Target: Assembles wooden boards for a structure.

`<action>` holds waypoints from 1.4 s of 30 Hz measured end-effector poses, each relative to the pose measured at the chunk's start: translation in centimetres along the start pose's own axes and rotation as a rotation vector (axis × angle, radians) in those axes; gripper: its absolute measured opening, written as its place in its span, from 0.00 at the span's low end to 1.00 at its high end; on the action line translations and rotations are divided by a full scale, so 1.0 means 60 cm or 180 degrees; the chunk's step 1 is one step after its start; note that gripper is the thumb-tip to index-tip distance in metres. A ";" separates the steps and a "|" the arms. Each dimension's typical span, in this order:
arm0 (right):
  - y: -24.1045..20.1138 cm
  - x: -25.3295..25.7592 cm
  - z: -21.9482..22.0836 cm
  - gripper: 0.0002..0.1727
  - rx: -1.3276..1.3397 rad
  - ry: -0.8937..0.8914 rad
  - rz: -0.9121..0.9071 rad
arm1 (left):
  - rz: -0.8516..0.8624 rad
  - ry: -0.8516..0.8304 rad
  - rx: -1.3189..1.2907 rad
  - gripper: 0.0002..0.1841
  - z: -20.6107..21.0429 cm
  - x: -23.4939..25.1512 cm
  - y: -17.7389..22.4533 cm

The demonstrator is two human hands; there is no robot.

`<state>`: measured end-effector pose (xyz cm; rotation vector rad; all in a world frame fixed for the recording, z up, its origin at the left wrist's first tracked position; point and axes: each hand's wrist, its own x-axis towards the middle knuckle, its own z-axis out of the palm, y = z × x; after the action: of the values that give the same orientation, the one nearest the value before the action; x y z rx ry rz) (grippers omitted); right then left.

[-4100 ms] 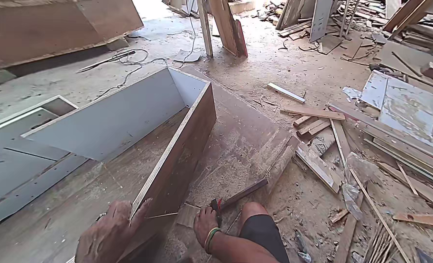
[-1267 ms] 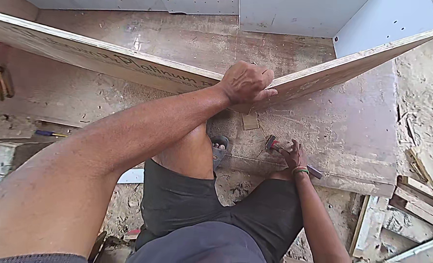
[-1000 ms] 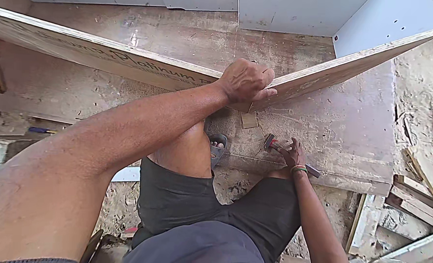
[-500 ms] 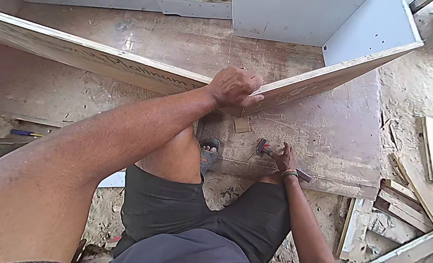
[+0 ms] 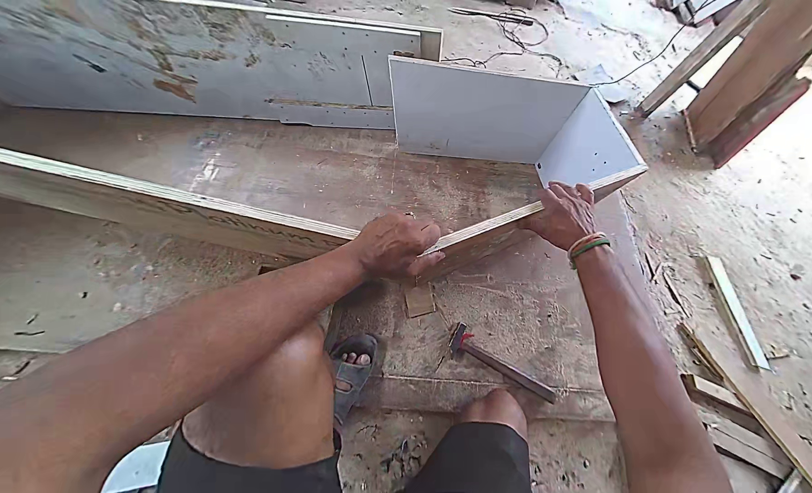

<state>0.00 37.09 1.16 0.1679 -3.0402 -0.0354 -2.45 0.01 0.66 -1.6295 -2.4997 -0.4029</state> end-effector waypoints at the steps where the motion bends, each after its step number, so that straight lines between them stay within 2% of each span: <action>1: 0.000 0.000 0.008 0.50 0.0016 -0.0043 0.0014 | -0.0001 -0.0040 -0.0015 0.24 0.002 0.000 -0.001; 5: -0.003 -0.006 0.024 0.47 0.0008 0.0245 0.0011 | 0.0022 0.0014 -0.0078 0.23 0.010 0.001 -0.003; 11: -0.004 -0.015 0.028 0.47 0.0003 0.0370 -0.0017 | 0.0099 0.0057 -0.0099 0.20 0.010 -0.003 -0.002; 22: -0.015 -0.037 0.022 0.45 0.0069 0.0253 0.0195 | 0.0149 -0.0014 -0.0160 0.22 0.007 0.000 -0.006; 30: -0.007 -0.047 0.030 0.52 0.0171 0.0492 0.0097 | 0.0187 0.0023 -0.0112 0.23 0.007 0.001 -0.007; 35: -0.007 -0.048 0.034 0.52 0.0120 0.0497 0.0135 | 0.0134 -0.0029 -0.0075 0.22 0.004 0.003 -0.002; 39: -0.008 -0.047 0.037 0.48 0.0232 0.0551 0.0158 | 0.0115 -0.0100 -0.0073 0.21 0.003 0.005 -0.003; 42: -0.008 -0.049 0.038 0.51 0.0261 0.0575 0.0125 | 0.0134 -0.0013 -0.0025 0.21 0.005 0.006 -0.002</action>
<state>2.73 36.99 -1.42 0.1108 -2.8650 0.1018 -2.69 0.36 0.42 -1.6844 -2.4650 -0.4053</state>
